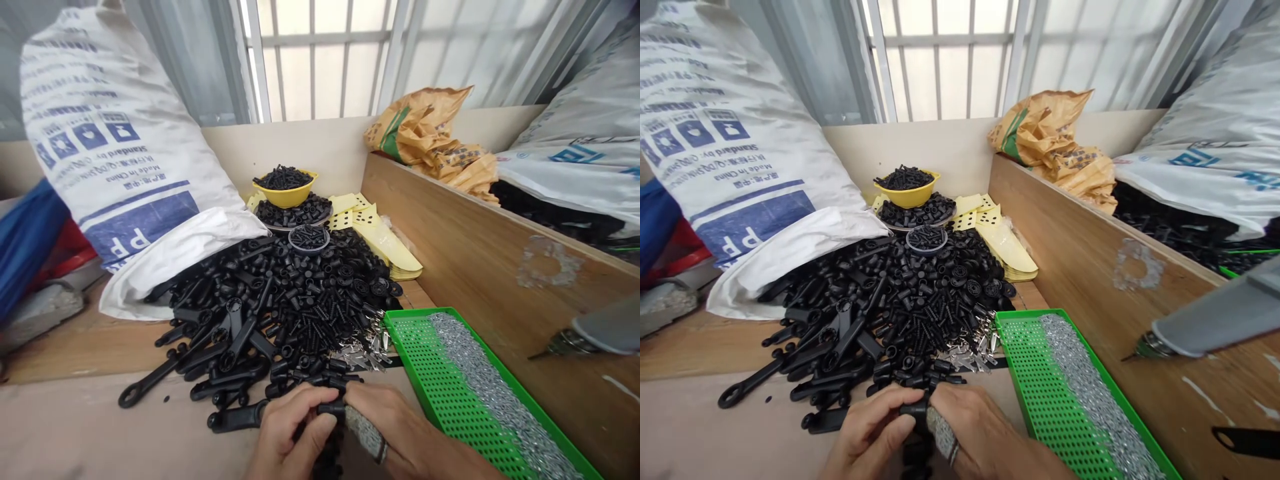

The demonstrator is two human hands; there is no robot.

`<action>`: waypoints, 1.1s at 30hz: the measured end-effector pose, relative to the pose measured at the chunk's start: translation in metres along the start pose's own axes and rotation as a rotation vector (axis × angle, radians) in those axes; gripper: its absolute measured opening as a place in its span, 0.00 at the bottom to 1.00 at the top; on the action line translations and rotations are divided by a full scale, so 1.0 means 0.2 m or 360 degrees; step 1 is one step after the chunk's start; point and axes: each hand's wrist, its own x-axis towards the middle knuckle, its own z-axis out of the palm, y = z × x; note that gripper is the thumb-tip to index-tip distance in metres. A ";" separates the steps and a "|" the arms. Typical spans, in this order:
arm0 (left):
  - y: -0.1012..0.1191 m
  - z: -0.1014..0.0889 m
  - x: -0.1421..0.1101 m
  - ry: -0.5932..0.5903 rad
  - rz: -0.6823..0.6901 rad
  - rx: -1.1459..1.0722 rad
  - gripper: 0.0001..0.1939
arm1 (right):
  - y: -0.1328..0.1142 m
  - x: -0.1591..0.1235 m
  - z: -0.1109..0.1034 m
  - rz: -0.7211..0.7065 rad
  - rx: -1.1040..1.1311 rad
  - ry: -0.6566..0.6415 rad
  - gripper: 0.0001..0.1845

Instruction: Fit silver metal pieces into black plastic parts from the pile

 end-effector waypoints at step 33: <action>-0.33 -0.22 0.43 -0.0343 0.0252 0.1933 0.13 | 0.19 0.52 -0.12 0.0040 -0.1300 -0.0153 0.15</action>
